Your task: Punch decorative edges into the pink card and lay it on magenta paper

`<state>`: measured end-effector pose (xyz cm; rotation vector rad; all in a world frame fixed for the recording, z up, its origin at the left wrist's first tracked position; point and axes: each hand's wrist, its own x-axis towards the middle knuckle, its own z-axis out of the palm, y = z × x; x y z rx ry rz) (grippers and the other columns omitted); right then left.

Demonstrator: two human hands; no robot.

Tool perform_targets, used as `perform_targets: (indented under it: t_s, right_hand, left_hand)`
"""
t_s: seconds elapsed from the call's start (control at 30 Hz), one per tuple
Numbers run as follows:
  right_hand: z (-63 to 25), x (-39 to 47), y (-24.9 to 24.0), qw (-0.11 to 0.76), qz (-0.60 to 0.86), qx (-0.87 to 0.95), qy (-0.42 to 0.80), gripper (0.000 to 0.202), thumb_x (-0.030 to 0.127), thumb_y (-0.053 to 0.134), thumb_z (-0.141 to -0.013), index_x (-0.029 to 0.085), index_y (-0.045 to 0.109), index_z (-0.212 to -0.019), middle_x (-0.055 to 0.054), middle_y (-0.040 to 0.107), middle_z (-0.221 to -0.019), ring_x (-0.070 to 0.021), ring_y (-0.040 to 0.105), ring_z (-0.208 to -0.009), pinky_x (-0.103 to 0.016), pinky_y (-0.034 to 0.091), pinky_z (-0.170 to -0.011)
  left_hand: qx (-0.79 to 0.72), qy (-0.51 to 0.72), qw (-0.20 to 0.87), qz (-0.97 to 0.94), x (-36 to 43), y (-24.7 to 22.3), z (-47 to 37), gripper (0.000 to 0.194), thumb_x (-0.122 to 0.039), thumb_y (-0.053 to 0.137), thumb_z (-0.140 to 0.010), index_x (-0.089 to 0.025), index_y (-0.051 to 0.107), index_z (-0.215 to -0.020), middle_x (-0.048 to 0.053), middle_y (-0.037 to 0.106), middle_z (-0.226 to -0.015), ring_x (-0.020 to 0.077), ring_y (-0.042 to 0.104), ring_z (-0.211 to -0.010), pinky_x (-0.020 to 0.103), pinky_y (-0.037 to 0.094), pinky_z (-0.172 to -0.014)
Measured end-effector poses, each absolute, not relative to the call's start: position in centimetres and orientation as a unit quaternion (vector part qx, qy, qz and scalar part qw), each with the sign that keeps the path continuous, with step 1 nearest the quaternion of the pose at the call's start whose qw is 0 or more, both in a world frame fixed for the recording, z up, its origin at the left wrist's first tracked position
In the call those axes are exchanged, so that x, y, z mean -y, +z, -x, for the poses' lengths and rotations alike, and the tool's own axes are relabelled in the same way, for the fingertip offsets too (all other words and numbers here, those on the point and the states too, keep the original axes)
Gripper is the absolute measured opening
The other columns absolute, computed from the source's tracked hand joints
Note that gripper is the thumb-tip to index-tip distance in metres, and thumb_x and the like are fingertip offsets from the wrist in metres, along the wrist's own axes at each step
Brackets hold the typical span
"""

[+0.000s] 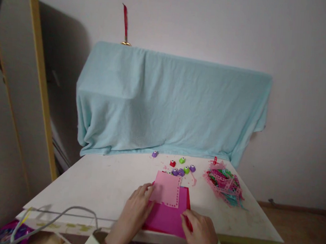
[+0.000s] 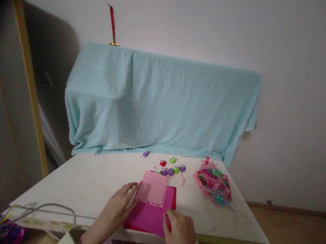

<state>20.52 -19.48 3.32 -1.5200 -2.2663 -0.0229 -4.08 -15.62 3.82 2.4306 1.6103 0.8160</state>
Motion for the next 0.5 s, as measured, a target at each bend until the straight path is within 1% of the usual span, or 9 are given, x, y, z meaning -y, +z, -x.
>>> perform_targets:
  t_s: [0.03,0.07,0.13,0.2,0.23,0.3,0.37,0.43,0.5]
  right_hand:
    - [-20.6,19.4,2.7,0.211,0.544,0.812,-0.001,0.023,0.012,0.045,-0.086,0.022,0.065,-0.080,0.000,0.071,-0.071,-0.0167,0.068,-0.062,-0.023,0.042,-0.059]
    - [-20.6,19.3,2.1,0.216,0.542,0.812,0.007,0.023,0.013,0.045,-0.085,0.023,0.066,-0.082,-0.001,0.072,-0.072,-0.0171,0.068,-0.062,-0.023,0.043,-0.059]
    - [-20.9,19.0,0.8,0.222,0.549,0.805,0.025,0.024,0.015,0.045,-0.084,0.023,0.068,-0.087,-0.002,0.073,-0.075,-0.0176,0.069,-0.066,-0.022,0.045,-0.061]
    - [-21.2,18.9,-0.3,0.233,0.563,0.792,0.045,0.025,0.019,0.046,-0.084,0.025,0.070,-0.090,-0.003,0.074,-0.079,-0.0178,0.070,-0.070,-0.022,0.046,-0.065]
    - [-21.4,18.8,-0.8,0.238,0.565,0.788,0.055,0.026,0.021,0.045,-0.085,0.025,0.070,-0.091,-0.003,0.075,-0.081,-0.0180,0.070,-0.071,-0.022,0.047,-0.066]
    - [-21.7,18.8,-1.5,0.252,0.565,0.783,0.069,0.028,0.024,0.044,-0.085,0.027,0.071,-0.094,-0.004,0.075,-0.084,-0.0185,0.070,-0.072,-0.022,0.048,-0.068]
    - [-21.9,18.7,-2.0,0.259,0.565,0.780,0.072,0.030,0.025,0.045,-0.085,0.029,0.072,-0.096,-0.003,0.076,-0.085,-0.0188,0.070,-0.072,-0.022,0.048,-0.067]
    - [-22.0,18.6,-2.4,0.260,0.568,0.778,0.065,0.031,0.024,0.046,-0.083,0.030,0.072,-0.098,-0.002,0.076,-0.085,-0.0191,0.071,-0.071,-0.022,0.048,-0.064]
    - [-21.9,18.6,-2.5,0.254,0.566,0.781,0.069,0.031,0.023,0.048,-0.081,0.032,0.072,-0.099,-0.001,0.076,-0.085,-0.0191,0.071,-0.068,-0.021,0.047,-0.061]
  left_hand:
    - [-0.533,0.303,0.090,-0.785,14.7,3.4,3.8,0.039,-0.016,0.048,-0.087,-0.020,0.048,-0.126,0.010,0.056,-0.122,0.0220,0.057,-0.108,0.038,0.047,-0.092]
    - [-0.537,0.333,0.128,-0.764,13.7,2.8,3.6,0.037,-0.020,0.048,-0.088,-0.019,0.049,-0.124,0.010,0.058,-0.119,0.0214,0.059,-0.103,0.037,0.049,-0.090]
    - [-0.542,0.363,0.212,-0.727,11.5,1.6,3.3,0.038,-0.030,0.052,-0.086,-0.019,0.050,-0.122,0.008,0.062,-0.113,0.0194,0.063,-0.087,0.034,0.051,-0.081]
    - [-0.564,0.372,0.271,-0.686,9.4,0.3,3.3,0.042,-0.038,0.060,-0.079,-0.019,0.053,-0.116,0.008,0.065,-0.110,0.0160,0.061,-0.069,0.031,0.051,-0.071]
    - [-0.577,0.375,0.286,-0.667,8.5,-0.3,3.3,0.048,-0.040,0.063,-0.077,-0.017,0.053,-0.117,0.008,0.065,-0.109,0.0154,0.060,-0.066,0.030,0.050,-0.068]
    - [-0.596,0.375,0.317,-0.636,6.9,-1.4,3.4,0.058,-0.044,0.067,-0.071,-0.014,0.053,-0.118,0.008,0.066,-0.100,0.0153,0.058,-0.062,0.028,0.048,-0.060]
    - [-0.595,0.391,0.349,-0.610,5.8,-2.1,3.5,0.066,-0.047,0.071,-0.066,-0.014,0.052,-0.120,0.008,0.065,-0.101,0.0139,0.057,-0.060,0.026,0.046,-0.056]
    - [-0.573,0.401,0.394,-0.596,5.2,-2.1,3.5,0.069,-0.045,0.072,-0.064,-0.015,0.051,-0.122,0.007,0.064,-0.101,0.0123,0.056,-0.058,0.024,0.044,-0.054]
    - [-0.548,0.393,0.421,-0.607,5.0,-1.6,3.4,0.067,-0.040,0.073,-0.063,-0.015,0.051,-0.122,0.003,0.064,-0.090,0.0114,0.054,-0.057,0.022,0.041,-0.053]
